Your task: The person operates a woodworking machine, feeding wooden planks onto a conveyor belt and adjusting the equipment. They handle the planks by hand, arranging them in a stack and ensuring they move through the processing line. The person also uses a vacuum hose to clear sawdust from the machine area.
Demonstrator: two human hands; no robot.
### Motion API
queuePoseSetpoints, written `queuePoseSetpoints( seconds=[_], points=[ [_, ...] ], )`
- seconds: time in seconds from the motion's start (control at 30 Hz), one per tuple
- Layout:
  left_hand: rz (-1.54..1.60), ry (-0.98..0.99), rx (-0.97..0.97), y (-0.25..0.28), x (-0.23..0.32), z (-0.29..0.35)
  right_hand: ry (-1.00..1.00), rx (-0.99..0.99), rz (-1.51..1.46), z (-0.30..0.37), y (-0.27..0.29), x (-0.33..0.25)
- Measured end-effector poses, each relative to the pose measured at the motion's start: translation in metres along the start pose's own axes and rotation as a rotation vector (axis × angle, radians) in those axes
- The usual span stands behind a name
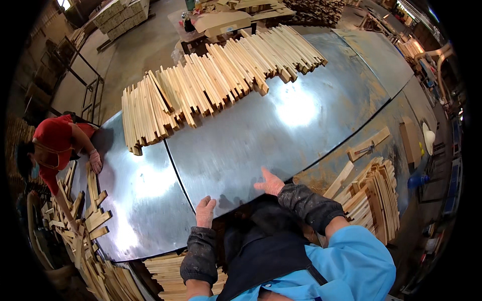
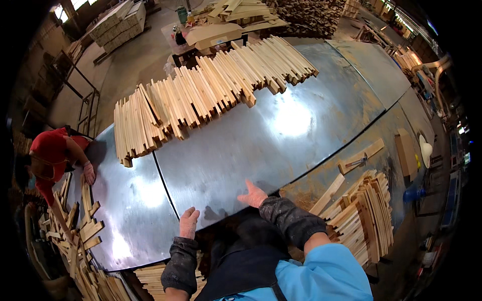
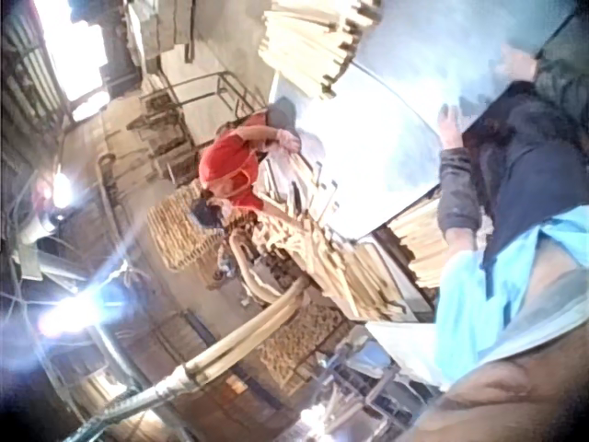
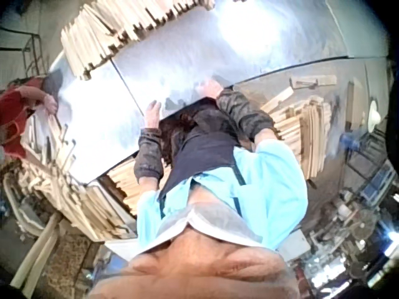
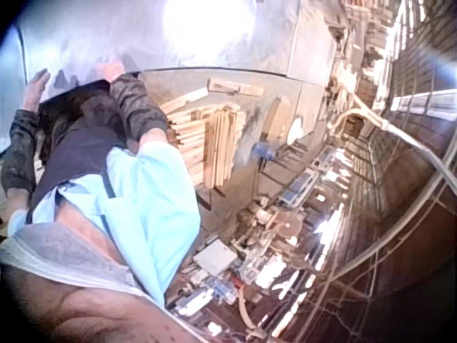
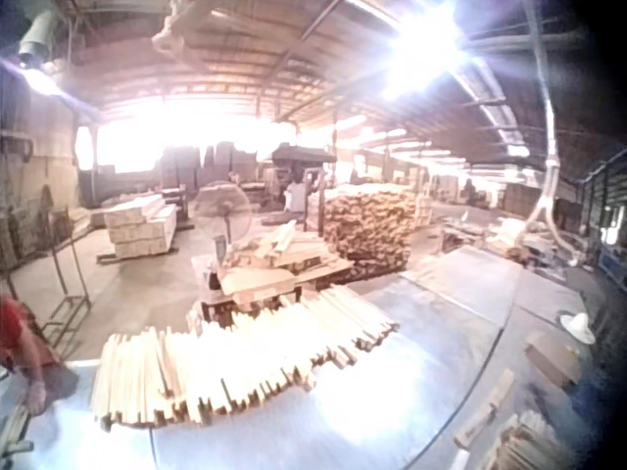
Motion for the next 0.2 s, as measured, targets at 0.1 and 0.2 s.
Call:
queuePoseSetpoints(
  seconds=[0.1,0.2],
  points=[
    [-0.038,-0.023,-0.049,0.004,0.062,-0.048,0.062,0.119,-0.001,-0.041,0.042,-0.054],
    [0.006,0.018,0.082,0.029,0.061,-0.094,0.154,0.092,0.039,-0.121,0.054,-0.117]
  ],
)
Point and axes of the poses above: each hand's wrist, its own z-axis away from the middle knuckle, its own y-axis out of the back of the hand, x = y × z, the point moved 7 cm from there along -z, towards the middle knuckle, and after that the axes turned 15 degrees about -z, right-handed, at the moved point
